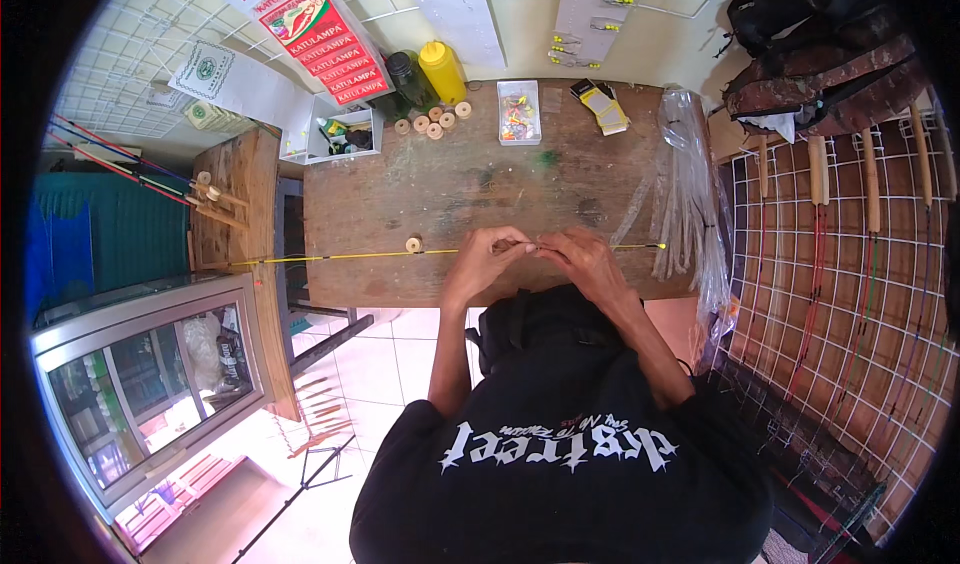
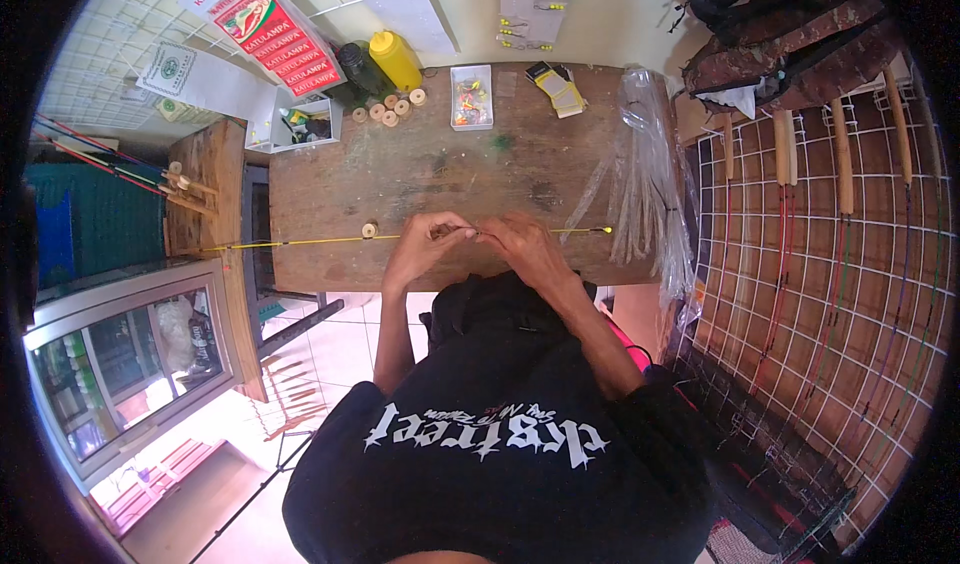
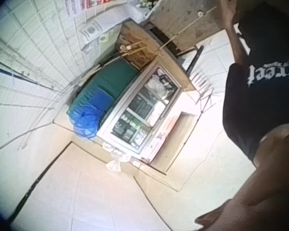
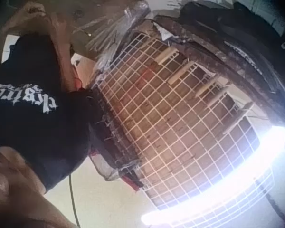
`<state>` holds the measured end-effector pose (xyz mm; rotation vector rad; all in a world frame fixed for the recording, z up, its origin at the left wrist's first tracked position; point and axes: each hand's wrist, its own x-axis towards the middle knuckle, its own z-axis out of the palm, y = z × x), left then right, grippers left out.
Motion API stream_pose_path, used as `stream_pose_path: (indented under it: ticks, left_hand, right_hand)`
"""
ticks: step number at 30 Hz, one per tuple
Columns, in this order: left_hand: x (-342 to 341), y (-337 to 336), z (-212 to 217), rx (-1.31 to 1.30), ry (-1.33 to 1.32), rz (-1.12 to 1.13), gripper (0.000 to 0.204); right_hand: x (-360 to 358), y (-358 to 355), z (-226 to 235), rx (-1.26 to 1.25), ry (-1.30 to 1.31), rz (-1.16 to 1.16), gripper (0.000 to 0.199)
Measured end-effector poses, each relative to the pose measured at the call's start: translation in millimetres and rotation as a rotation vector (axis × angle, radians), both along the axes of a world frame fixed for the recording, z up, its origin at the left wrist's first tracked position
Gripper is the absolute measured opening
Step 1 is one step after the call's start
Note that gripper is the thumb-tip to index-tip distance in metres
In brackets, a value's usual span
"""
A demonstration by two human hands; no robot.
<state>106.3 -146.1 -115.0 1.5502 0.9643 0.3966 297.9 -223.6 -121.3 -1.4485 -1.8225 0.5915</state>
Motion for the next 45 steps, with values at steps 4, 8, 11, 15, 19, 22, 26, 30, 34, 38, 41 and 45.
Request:
stream_pose_path:
  ticks: [4,8,11,15,19,22,26,30,34,38,41,45]
  left_hand:
    - [4.1,-0.4,3.3,0.008,0.003,0.033,0.013]
    - [2.8,-1.0,1.9,0.006,0.035,0.029,0.013]
    - [3.2,-1.4,1.8,0.013,0.018,0.042,0.012]
    - [4.3,-1.9,5.5,0.018,0.046,0.050,0.013]
    - [4.9,-2.9,4.8,0.032,0.046,0.049,0.013]
    - [6.8,-3.0,7.4,0.035,0.088,0.040,0.013]
    - [7.6,-4.8,4.1,0.038,0.069,0.039,0.017]
    - [5.8,-5.8,5.2,0.074,0.095,0.014,0.034]
    - [1.0,-6.2,-7.1,0.159,0.023,-0.010,0.042]
    - [3.3,-6.2,-3.6,0.097,-0.114,-0.004,0.042]
    - [5.2,-8.1,-2.0,0.123,-0.130,0.013,0.040]
    - [8.2,-8.4,1.1,0.189,-0.170,0.040,0.036]
  right_hand:
    - [1.5,0.4,-2.5,0.090,-0.012,-0.006,0.021]
    - [2.6,0.6,-1.5,0.114,0.027,-0.020,0.022]
    - [3.7,2.1,2.3,0.183,0.137,-0.068,0.019]
    - [9.1,0.5,14.1,0.050,0.277,-0.172,0.013]
    - [9.6,1.8,29.6,-0.284,0.424,-0.284,0.007]
    - [3.6,3.5,37.9,-0.180,0.372,-0.239,0.009]
    - [-11.3,5.2,42.6,-0.133,0.336,-0.067,0.009]
    - [-25.7,11.1,43.1,-0.312,0.548,-0.039,0.012]
    - [-25.9,14.9,40.4,-0.343,0.548,-0.070,0.020]
    - [-19.5,15.4,41.5,-0.468,0.465,-0.052,0.031]
    - [-19.0,15.6,38.5,-0.437,0.482,-0.029,0.036]
    - [-17.8,15.4,40.3,-0.426,0.389,-0.023,0.044]
